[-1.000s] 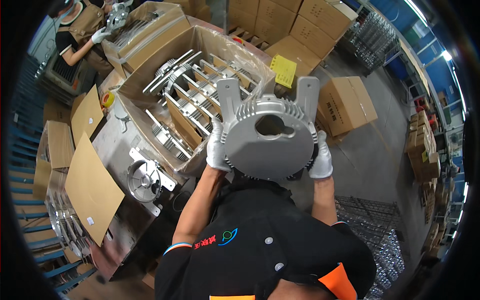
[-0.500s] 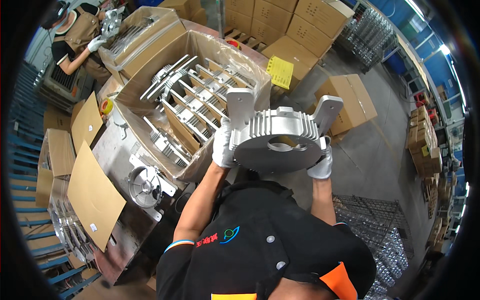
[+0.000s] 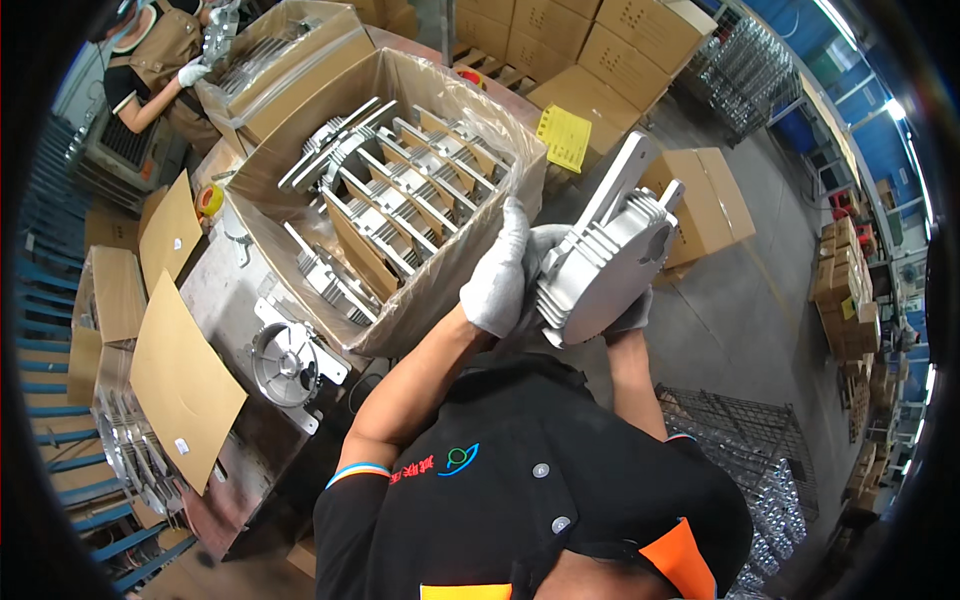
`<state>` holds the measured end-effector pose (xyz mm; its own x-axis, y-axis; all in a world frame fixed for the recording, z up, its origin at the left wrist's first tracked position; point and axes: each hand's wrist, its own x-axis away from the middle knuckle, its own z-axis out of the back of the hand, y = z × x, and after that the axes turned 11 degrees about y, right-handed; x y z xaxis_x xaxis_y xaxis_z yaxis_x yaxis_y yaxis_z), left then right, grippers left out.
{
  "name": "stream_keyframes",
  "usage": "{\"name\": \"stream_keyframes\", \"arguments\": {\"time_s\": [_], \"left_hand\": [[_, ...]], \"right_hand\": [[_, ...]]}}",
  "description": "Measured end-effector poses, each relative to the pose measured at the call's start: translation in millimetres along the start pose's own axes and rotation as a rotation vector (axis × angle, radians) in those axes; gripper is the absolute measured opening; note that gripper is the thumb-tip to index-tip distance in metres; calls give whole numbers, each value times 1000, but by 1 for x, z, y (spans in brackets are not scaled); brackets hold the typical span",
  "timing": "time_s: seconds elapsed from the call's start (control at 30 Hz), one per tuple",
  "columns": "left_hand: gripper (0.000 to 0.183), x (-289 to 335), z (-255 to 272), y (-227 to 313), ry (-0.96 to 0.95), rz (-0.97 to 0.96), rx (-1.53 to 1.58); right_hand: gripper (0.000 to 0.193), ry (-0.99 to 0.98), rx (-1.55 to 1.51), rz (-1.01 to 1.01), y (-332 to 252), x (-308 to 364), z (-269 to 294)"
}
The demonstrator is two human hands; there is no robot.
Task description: The person takes metal housings from a cardboard box, turns each piece over by hand, and places them between cardboard dividers in the box.
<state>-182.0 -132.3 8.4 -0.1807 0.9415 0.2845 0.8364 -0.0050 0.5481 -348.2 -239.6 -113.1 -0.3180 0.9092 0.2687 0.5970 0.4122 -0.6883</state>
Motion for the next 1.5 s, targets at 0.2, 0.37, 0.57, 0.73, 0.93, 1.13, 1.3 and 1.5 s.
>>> {"name": "stream_keyframes", "arguments": {"time_s": [0.2,0.37,0.57,0.73,0.93,1.13,1.3,1.5], "left_hand": [[85,-8,-9,2,-154,82,19],[84,-17,-3,0,-186,153,43],[49,-27,-1,-9,35,19,-97],[29,-51,26,-24,107,237,367],[22,-73,55,-52,171,508,469],[24,-82,72,-84,242,554,298],[27,-58,39,-75,262,480,73],[24,-60,46,-88,-17,365,163]], "right_hand": [[29,-140,809,462,4,4,6],[31,-7,258,-168,-8,-1,21],[28,82,253,-191,-40,19,23],[28,64,731,167,-67,44,13],[22,-94,1342,848,-94,49,23],[19,22,1788,1277,-110,75,-30],[37,126,2010,1197,-109,86,-52],[62,-124,40,67,-103,82,-64]]}}
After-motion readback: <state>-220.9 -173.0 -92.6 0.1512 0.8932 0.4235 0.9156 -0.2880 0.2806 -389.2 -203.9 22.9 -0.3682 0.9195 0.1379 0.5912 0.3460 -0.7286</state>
